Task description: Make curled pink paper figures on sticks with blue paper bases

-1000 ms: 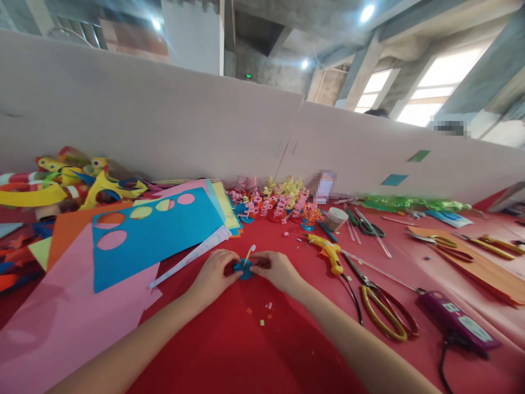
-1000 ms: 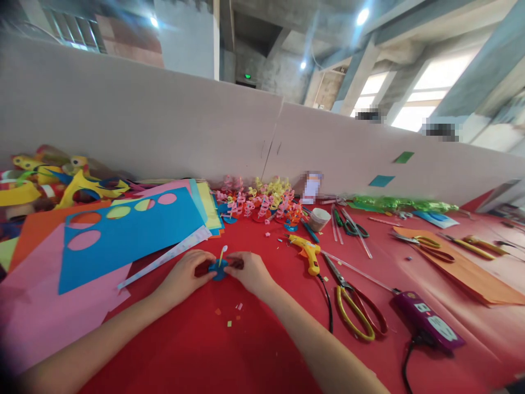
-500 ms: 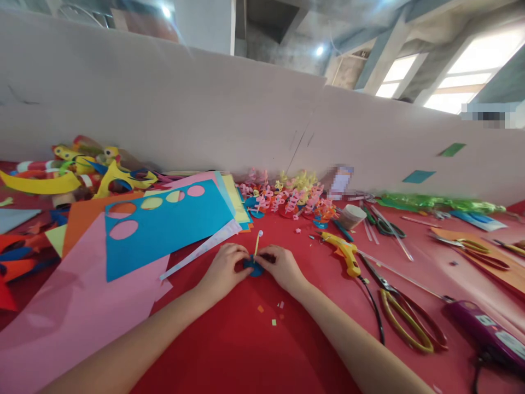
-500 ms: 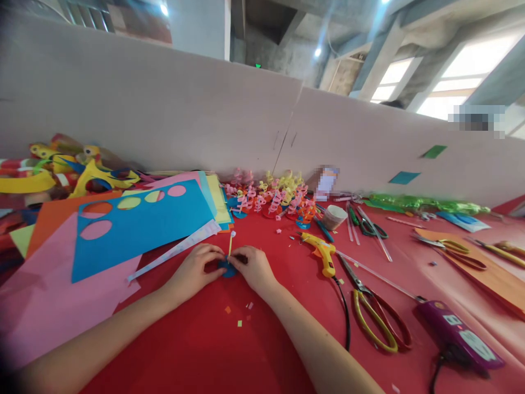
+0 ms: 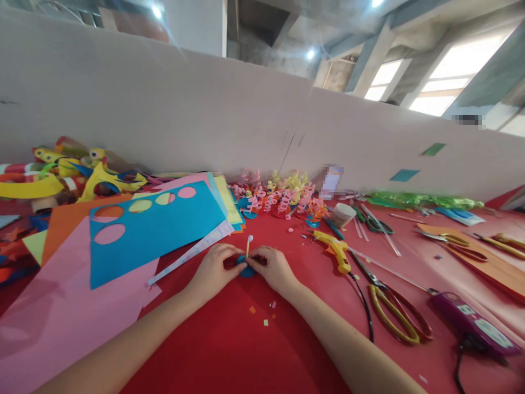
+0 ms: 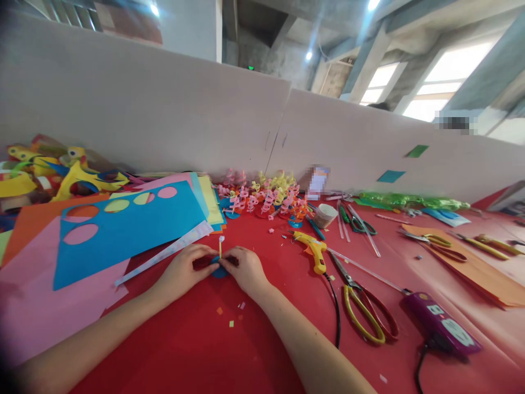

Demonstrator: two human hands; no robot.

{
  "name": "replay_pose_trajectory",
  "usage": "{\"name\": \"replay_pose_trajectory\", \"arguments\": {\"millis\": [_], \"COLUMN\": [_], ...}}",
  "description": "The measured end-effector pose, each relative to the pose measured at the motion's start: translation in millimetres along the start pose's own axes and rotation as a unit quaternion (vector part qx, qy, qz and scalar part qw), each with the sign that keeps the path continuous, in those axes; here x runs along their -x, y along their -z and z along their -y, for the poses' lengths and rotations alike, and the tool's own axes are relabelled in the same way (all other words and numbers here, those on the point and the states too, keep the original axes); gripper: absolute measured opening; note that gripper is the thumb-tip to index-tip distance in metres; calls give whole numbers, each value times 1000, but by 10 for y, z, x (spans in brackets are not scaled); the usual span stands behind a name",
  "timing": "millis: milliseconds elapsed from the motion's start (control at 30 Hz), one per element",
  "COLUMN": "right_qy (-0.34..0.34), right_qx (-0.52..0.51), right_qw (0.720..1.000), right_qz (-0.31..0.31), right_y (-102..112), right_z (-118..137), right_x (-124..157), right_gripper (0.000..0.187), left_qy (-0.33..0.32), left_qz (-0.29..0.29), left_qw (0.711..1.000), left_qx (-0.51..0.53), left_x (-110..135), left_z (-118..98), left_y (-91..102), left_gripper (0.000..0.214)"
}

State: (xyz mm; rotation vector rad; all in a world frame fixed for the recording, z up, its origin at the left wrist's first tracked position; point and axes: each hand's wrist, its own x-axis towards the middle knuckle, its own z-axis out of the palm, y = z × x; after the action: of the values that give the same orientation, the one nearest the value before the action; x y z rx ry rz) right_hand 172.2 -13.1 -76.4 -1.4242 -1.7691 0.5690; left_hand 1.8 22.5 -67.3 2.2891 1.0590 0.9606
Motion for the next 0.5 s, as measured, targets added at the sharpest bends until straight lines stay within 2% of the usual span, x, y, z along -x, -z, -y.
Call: {"name": "replay_pose_trajectory", "arguments": {"millis": [200, 333, 433, 500], "right_qy": [-8, 3, -10, -40], "right_qx": [27, 13, -18, -76], "right_qw": [1000, 1000, 1000, 996], "right_qz": [3, -5, 6, 11], "right_y": [-14, -41, -23, 23], "right_z": [-9, -19, -22, -28], "right_x": [-21, -30, -38, -54], "right_gripper": [8, 11, 10, 17], "left_qy": [19, 17, 9, 8], "left_qz": [-13, -22, -23, -25], "left_qw": [999, 999, 999, 999], "left_qx": [29, 35, 39, 39], "left_x": [-93, -119, -120, -124], "left_z": [-23, -1, 18, 25], "left_y": [-32, -67, -68, -60], "left_gripper": [10, 13, 16, 18]}}
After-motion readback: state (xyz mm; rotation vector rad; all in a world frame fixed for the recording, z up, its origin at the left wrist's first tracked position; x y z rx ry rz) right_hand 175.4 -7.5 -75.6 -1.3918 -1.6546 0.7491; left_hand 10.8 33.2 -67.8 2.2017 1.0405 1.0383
